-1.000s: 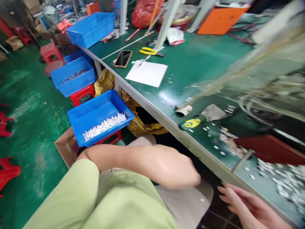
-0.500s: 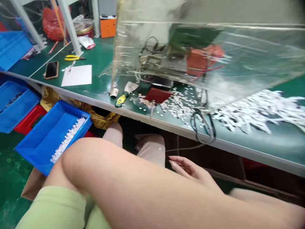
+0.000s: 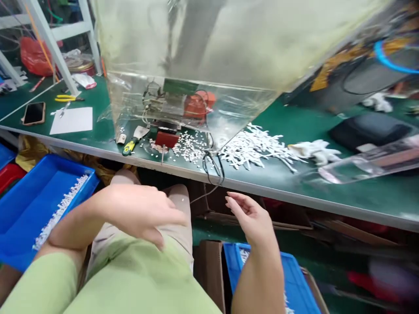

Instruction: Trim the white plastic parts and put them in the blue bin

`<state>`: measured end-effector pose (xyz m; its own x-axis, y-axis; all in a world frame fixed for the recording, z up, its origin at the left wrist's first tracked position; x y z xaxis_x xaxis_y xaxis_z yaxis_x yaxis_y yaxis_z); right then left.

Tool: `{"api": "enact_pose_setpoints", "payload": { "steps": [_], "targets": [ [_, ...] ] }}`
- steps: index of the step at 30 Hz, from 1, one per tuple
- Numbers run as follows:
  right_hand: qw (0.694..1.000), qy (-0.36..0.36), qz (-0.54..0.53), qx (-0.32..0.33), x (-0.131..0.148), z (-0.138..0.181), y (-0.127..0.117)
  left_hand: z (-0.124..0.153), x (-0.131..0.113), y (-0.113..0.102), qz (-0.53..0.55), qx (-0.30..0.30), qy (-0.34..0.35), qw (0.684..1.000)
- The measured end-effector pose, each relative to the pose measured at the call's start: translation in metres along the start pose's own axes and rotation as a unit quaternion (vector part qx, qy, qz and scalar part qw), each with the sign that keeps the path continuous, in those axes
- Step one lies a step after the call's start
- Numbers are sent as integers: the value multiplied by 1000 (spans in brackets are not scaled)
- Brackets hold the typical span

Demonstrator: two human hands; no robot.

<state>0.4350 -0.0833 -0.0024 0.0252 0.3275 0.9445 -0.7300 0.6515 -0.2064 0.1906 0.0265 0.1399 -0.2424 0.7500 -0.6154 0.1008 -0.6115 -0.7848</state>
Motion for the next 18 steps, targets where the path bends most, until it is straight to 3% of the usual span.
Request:
{"api": "enact_pose_setpoints", "payload": {
  "steps": [2,4,8,13,15,18],
  "targets": [
    [998,-7,8,-54,1,-15,-22,-11,-16,4,42,81,65,994],
    [993,-18,46,-111,5,-36,-41,-16,-11,1,57,97,60,992],
    [960,-14,205,-188,22,-100,-65,-19,34,-18,34,-5,-23,999],
    [915,54,371,-149,31,-173,-54,-19,90,-64,-130,-211,-112,962],
    [909,81,386,-137,28,-183,-49,-17,110,-73,-197,-243,-141,939],
    [906,103,393,-114,18,-186,-45,-14,145,-73,-266,-245,-202,910]
  ]
}}
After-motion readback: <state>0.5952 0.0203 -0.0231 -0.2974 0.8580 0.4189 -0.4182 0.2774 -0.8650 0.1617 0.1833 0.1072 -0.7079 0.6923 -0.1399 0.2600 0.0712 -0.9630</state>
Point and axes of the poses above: each hand's wrist, its own z-axis away from the middle knuckle, its own y-axis out of the palm, x = y × z, the point moved 9 cm from there along -z, towards the middle knuckle, and after that the axes turned 8 degrees about y, right-handed, at the moved point
